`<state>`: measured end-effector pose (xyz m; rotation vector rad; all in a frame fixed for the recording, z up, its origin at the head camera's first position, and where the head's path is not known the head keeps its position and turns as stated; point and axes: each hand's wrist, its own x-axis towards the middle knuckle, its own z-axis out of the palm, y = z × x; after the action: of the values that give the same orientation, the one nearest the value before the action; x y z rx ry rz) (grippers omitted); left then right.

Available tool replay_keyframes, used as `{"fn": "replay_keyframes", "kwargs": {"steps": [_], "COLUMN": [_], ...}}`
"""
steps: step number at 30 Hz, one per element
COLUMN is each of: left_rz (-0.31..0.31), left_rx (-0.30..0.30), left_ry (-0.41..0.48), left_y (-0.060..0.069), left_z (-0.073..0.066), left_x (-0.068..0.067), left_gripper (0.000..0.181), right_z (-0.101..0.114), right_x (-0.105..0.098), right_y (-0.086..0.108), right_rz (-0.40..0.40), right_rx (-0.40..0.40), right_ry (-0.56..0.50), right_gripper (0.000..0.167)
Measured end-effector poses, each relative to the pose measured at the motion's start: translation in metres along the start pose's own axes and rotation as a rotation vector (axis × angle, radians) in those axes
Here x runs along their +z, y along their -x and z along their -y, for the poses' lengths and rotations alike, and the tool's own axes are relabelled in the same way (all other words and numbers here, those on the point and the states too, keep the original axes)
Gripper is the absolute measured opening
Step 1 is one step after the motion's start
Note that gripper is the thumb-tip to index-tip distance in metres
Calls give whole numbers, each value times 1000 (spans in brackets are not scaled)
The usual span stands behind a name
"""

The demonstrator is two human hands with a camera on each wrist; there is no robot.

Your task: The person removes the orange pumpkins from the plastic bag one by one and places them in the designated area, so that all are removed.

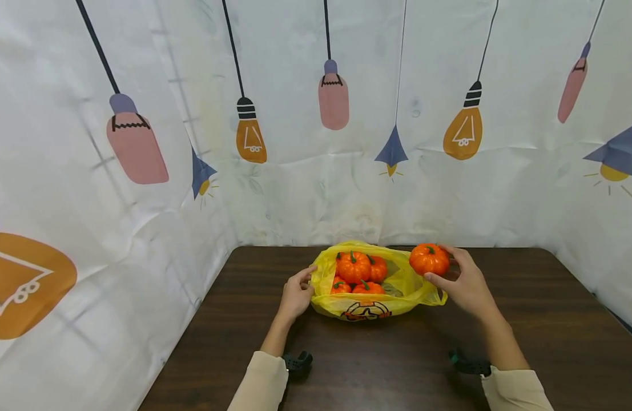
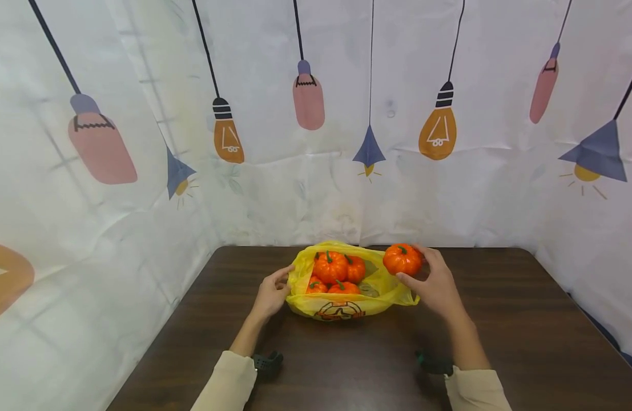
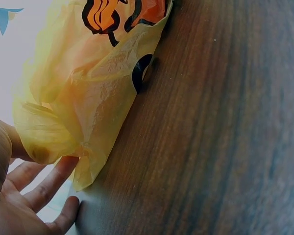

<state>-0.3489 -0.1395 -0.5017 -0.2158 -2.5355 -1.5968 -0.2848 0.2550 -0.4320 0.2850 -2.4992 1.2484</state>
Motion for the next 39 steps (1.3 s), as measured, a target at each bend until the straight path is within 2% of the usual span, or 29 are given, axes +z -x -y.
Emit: {"fn": "replay_keyframes", "kwargs": {"steps": [10, 16, 29, 39], "left_rz": [26, 21, 45, 64], "left_rx": [6, 5, -18, -36], "left_ry": [9, 0, 39, 61], "left_y": [1, 0, -1, 2], "left_z": [-1, -2, -4, 2], "left_x": [-2, -3, -5, -6], "left_gripper": [56, 55, 56, 55], "right_z": [-8, -12, -23, -33], "right_x": [-23, -30, -35, -34], "right_y": [5, 5, 4, 7], "right_rz": [-62, -91, -123, -110], "right_rx": [62, 68, 93, 127], "right_ry": [4, 14, 32, 37], "right_gripper": [83, 83, 83, 84]}}
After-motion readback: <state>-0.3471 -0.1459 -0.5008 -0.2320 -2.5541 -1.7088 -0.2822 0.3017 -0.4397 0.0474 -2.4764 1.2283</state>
